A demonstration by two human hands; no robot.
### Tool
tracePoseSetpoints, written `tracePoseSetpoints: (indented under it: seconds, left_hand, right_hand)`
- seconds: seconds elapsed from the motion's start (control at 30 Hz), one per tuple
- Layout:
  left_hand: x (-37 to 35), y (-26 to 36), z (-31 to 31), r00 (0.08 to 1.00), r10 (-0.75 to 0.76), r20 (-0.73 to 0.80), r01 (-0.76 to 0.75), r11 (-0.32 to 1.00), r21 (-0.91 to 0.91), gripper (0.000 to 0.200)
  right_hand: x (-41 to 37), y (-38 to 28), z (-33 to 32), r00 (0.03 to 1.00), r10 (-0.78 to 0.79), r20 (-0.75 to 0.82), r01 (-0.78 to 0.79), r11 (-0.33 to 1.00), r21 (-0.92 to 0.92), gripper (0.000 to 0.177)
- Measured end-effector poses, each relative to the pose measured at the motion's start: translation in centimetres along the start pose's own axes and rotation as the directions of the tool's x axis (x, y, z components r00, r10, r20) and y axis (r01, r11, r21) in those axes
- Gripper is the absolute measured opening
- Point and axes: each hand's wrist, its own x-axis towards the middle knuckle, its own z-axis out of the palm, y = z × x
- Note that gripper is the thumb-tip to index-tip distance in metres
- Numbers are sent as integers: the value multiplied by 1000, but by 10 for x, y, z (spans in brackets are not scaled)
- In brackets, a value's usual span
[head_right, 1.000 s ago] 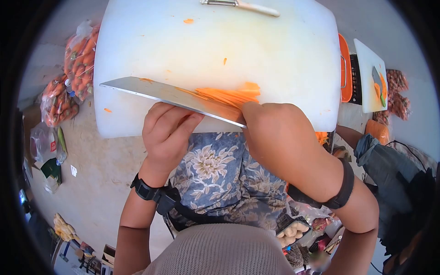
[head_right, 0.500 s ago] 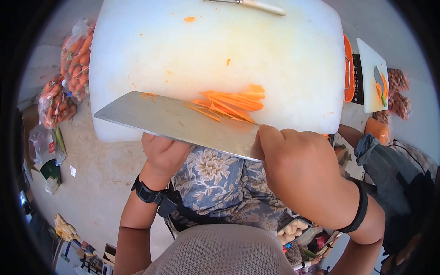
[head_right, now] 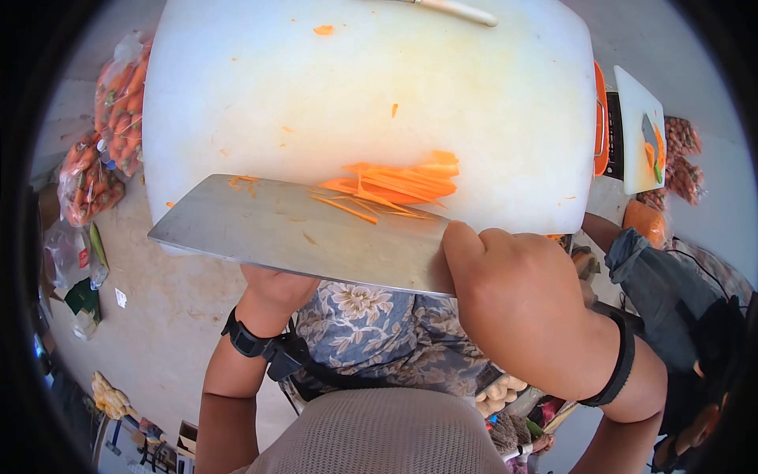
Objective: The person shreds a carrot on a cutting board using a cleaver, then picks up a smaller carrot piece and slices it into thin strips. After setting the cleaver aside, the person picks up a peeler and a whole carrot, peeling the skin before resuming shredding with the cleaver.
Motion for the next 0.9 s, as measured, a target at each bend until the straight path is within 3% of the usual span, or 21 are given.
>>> tracePoseSetpoints:
  seconds: [0.07, 0.13, 0.2, 0.33, 0.47, 0.57, 0.63, 0.7, 0.77, 0.9]
  left_hand:
    - [2, 0, 0, 1000, -30, -5, 30, 999, -21, 22]
    - [8, -3, -2, 988, 152, 35, -155, 984, 92, 21]
    - [10, -3, 0, 986, 167, 23, -168, 978, 126, 20]
    - [19, 0, 3, 979, 202, -7, -197, 960, 201, 15]
    - [22, -5, 12, 960, 270, -67, -258, 954, 155, 14]
    - [21, -2, 9, 976, 213, -42, -207, 972, 113, 19]
    - [25, 0, 4, 980, 200, 24, -201, 967, 158, 21]
    - [25, 2, 4, 984, 176, 9, -176, 973, 151, 21]
    - [23, 4, 5, 988, 157, -2, -155, 977, 146, 22]
    - [25, 4, 3, 993, 120, 4, -119, 982, 143, 24]
  right_hand:
    - [2, 0, 1, 999, 1, 38, -1, 1000, -7, 14]
    - [11, -1, 4, 998, 9, 54, -7, 999, -31, 13]
    - [23, 1, 10, 997, 21, 68, -17, 998, -55, 13]
    - [36, 15, 28, 1000, 21, -6, -20, 987, 160, 11]
    - [34, 21, 31, 990, 118, -80, -84, 938, 336, 11]
    - [41, 27, 20, 987, 163, -11, -145, 907, 396, 15]
    - [42, 29, 19, 984, 170, -49, -135, 903, 408, 17]
    - [40, 27, 13, 981, 174, -85, -123, 899, 421, 20]
    - [35, 22, 2, 969, 245, -21, -213, 880, 425, 20]
    - [20, 25, -3, 968, 244, -64, -195, 883, 427, 21]
